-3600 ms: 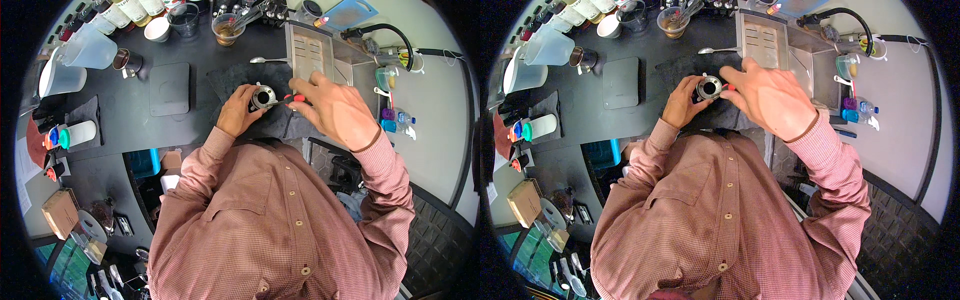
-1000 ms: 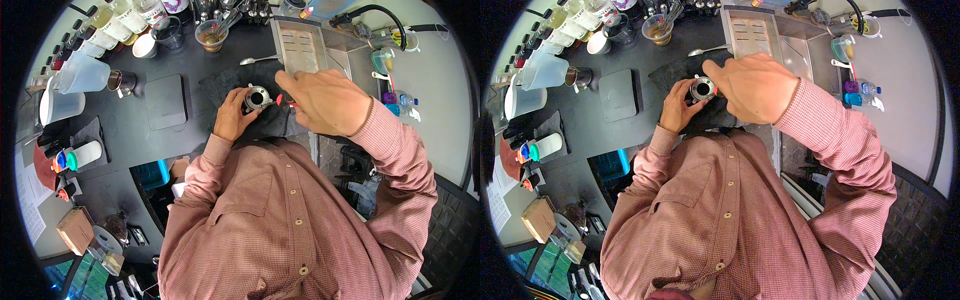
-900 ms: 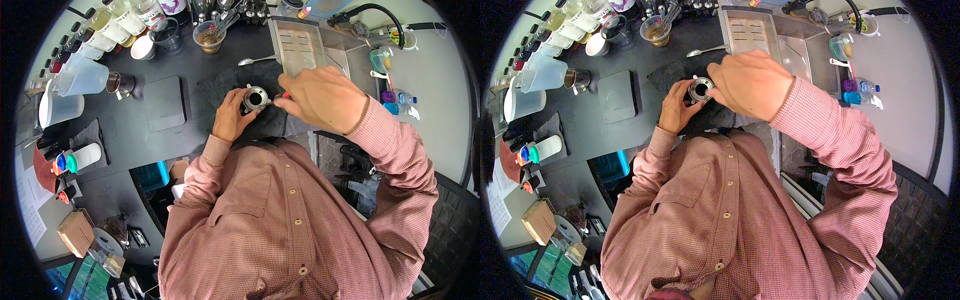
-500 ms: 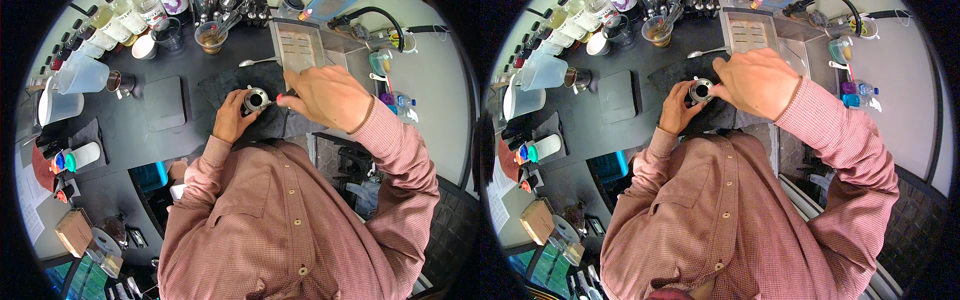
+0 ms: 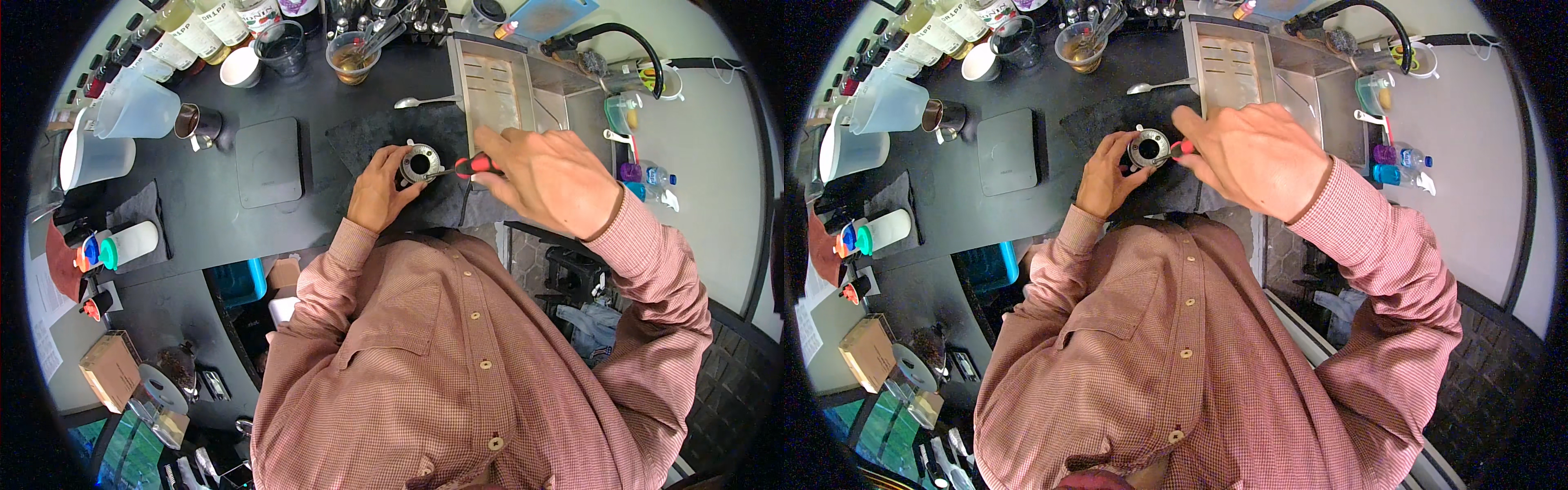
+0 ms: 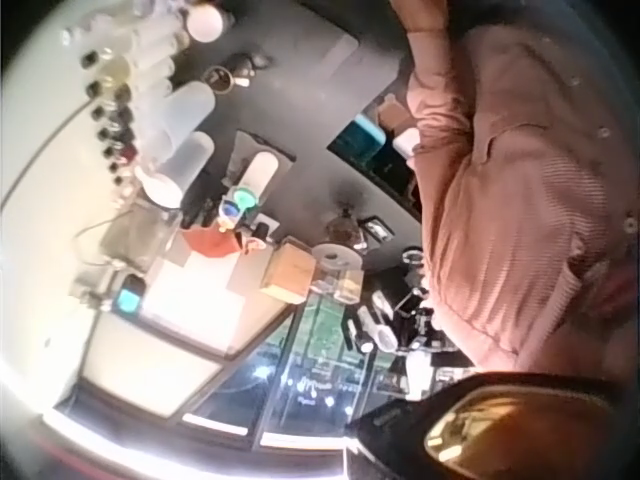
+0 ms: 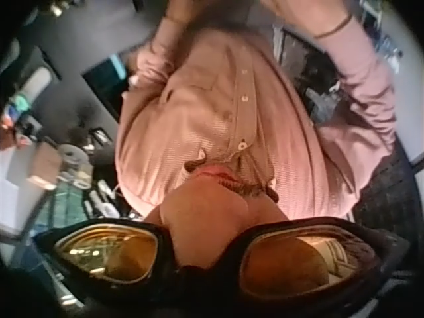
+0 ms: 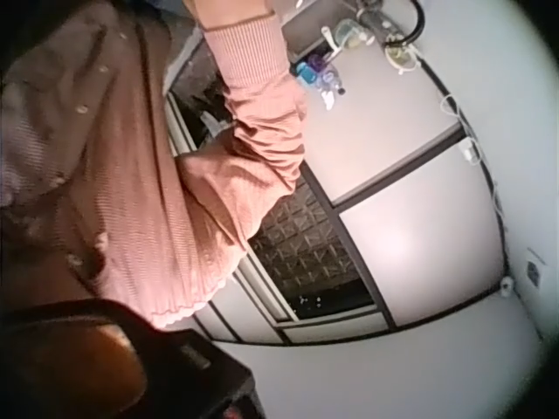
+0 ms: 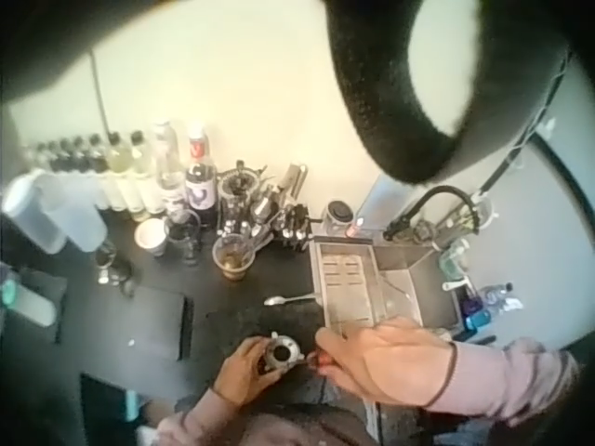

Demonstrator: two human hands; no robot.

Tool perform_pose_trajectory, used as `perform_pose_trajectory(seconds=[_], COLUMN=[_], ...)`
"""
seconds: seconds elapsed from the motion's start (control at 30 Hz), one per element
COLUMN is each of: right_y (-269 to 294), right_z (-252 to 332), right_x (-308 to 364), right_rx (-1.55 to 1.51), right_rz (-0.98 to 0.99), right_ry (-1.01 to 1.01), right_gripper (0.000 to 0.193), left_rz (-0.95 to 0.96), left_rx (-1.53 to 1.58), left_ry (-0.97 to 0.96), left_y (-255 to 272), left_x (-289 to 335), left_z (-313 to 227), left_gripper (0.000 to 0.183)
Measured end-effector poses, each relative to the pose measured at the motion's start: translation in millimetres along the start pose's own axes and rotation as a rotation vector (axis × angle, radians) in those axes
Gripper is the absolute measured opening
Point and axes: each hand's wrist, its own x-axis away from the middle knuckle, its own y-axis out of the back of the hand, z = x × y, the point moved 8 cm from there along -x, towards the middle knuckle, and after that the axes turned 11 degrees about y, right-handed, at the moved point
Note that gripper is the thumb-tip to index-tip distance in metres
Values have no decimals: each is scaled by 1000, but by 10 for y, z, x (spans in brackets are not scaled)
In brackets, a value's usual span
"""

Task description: Repairing and cleaning the burr assembly of an industrial coffee grinder using a screwdriver.

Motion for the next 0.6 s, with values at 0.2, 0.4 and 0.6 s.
perform_pose_trajectory(seconds=[0.2,0.4,0.6], right_y=[4,-33,-145], right_z=[18,-11,-121], right_x=[63,43,35], right_rx=[2,-18,30], right_rz=[-17,72,224], right_ry=[17,-54,-223], right_gripper=[35,45,46], left_rz=[-6,-10,-19], left_rx=[-19,-3,2], left_ry=[-7,-14,-11], left_y=[0,13,4], left_x=[2,10,10], left_z=[-6,-19,-3], left_gripper=[60,60,61])
